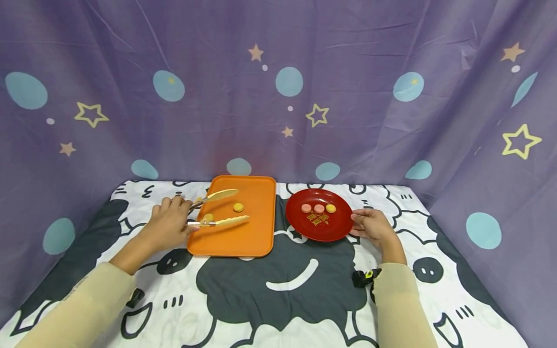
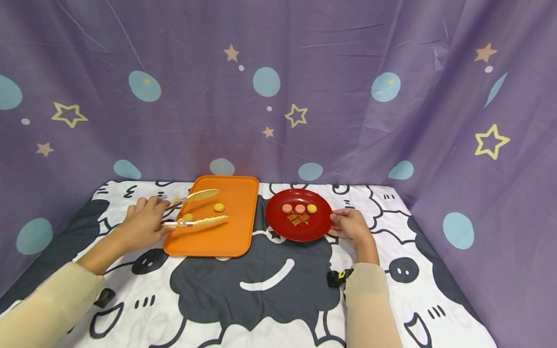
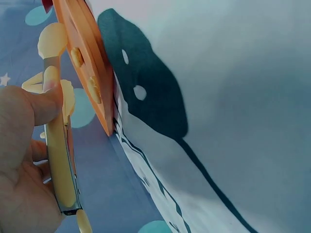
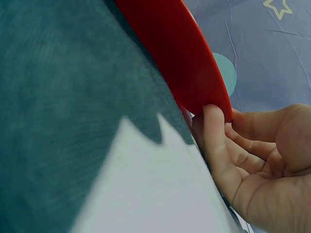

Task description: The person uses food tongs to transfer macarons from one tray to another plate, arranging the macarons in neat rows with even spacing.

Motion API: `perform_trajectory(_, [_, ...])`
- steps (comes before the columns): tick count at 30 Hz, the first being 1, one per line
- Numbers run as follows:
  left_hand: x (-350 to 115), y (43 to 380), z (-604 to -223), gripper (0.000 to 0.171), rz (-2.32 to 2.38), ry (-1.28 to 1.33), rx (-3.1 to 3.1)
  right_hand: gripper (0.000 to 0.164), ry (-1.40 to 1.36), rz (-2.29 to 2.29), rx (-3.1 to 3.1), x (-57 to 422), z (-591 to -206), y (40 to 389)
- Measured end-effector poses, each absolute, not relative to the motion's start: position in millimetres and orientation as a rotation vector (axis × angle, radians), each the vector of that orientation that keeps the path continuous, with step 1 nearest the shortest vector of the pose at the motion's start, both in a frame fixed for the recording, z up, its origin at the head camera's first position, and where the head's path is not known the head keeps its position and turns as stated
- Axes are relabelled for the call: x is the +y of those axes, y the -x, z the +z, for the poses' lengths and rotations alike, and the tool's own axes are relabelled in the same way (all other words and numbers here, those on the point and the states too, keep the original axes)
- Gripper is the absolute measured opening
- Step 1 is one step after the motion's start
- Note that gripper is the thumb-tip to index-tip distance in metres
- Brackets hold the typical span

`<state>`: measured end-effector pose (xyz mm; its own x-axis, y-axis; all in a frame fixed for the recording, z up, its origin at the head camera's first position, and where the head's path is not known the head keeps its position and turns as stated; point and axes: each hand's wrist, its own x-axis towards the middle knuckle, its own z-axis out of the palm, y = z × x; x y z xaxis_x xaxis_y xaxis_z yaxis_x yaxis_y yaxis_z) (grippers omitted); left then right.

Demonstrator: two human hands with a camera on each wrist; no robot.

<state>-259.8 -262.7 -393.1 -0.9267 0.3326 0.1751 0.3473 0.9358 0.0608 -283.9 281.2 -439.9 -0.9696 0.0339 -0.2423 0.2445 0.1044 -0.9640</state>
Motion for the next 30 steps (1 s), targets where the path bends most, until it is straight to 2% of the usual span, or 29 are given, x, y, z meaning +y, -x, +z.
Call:
perform_trajectory(5, [-265.2, 260.6, -394.5, 0.079, -0.159, 0.516, -2.959, 0.037, -0.291, -1.983, 2.213, 281.9, -440.2, 283.7])
perform_trajectory(14, [-269.2, 262.2, -397.2, 0.081, -0.207, 0.505, -2.993, 0.037, -0.283, -1.992, 2.202, 282.7, -441.0, 282.7])
perform_trajectory(25, [-268.2, 263.2, -399.6, 0.06, -0.21, 0.483, -2.945, 0.038, -0.312, -1.997, 2.187, 281.4, -439.7, 282.7])
perform_trajectory(30, [-264.9, 263.1, -398.5, 0.055, -0.188, 0.491, -2.926, 0.039, -0.296, -2.0, 2.179, 281.1, -438.9, 282.7])
